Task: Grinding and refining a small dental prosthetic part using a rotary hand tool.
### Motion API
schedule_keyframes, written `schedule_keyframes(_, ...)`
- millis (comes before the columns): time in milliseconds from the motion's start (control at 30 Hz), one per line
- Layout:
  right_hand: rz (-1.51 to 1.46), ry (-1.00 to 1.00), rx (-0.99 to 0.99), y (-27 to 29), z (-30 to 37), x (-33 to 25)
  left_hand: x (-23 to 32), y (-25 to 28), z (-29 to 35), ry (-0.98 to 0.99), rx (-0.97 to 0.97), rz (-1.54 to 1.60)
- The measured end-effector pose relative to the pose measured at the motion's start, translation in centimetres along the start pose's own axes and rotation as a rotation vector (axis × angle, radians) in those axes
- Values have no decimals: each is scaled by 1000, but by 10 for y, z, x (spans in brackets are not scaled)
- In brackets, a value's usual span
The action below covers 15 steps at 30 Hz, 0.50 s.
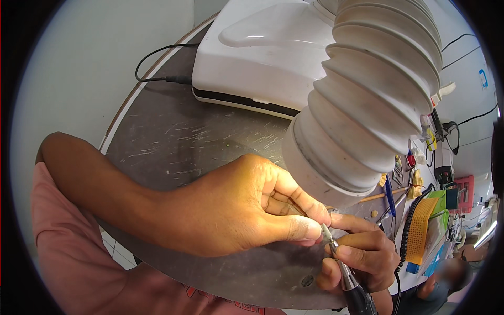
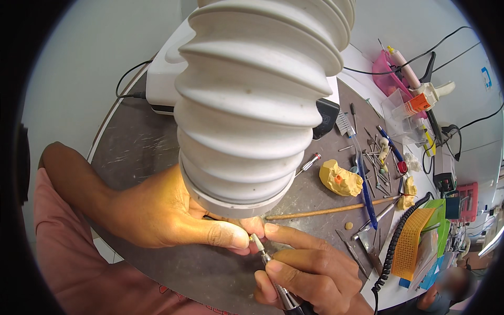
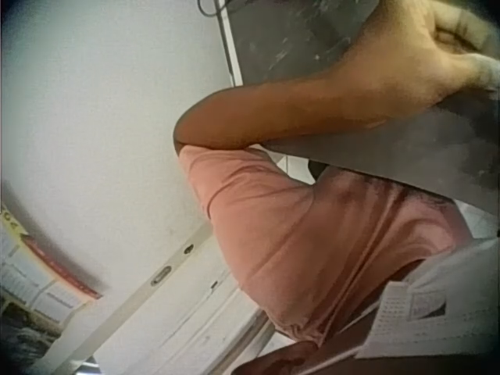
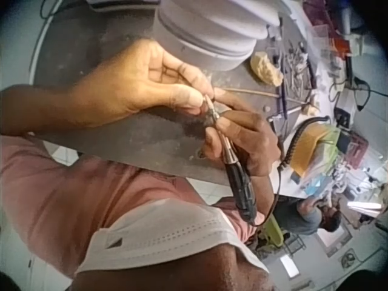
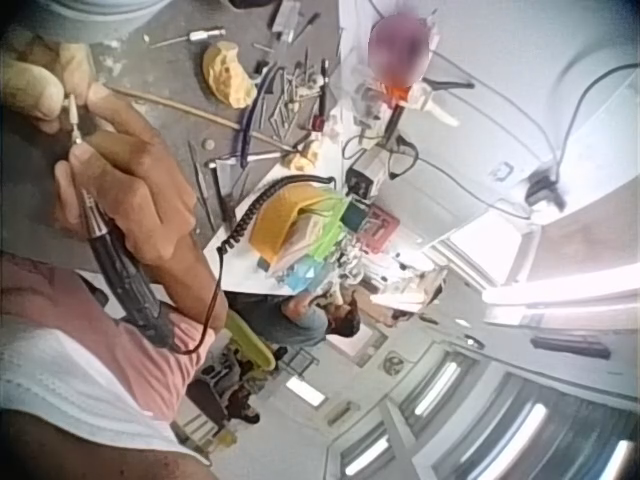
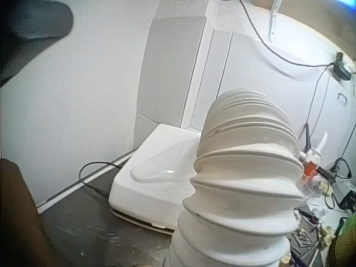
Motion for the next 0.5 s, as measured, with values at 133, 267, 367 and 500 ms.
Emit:
schedule_keyframes(133, 13, -8, 2, 1, 2, 0, -1, 0, 0, -5, 22, 25)
schedule_keyframes(267, -48, -27, 23, 0, 2, 3, 0, 1, 0, -14, 45, 24)
schedule_keyframes(367, 7, -16, -10, 0, 1, 1, -1, 1, -1, -7, 31, 23)
schedule_keyframes(500, -5, -16, -4, -1, 1, 2, 0, 2, 0, -4, 41, 14)
Point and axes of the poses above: each hand's wrist, its own z-axis away from the middle knuckle, its own y-axis out of the back of the hand, x = y × z, the point moved 5 cm from there along -z, towards the middle knuckle, and after that the axes turned 7 degrees about z, right-handed, at the moved point
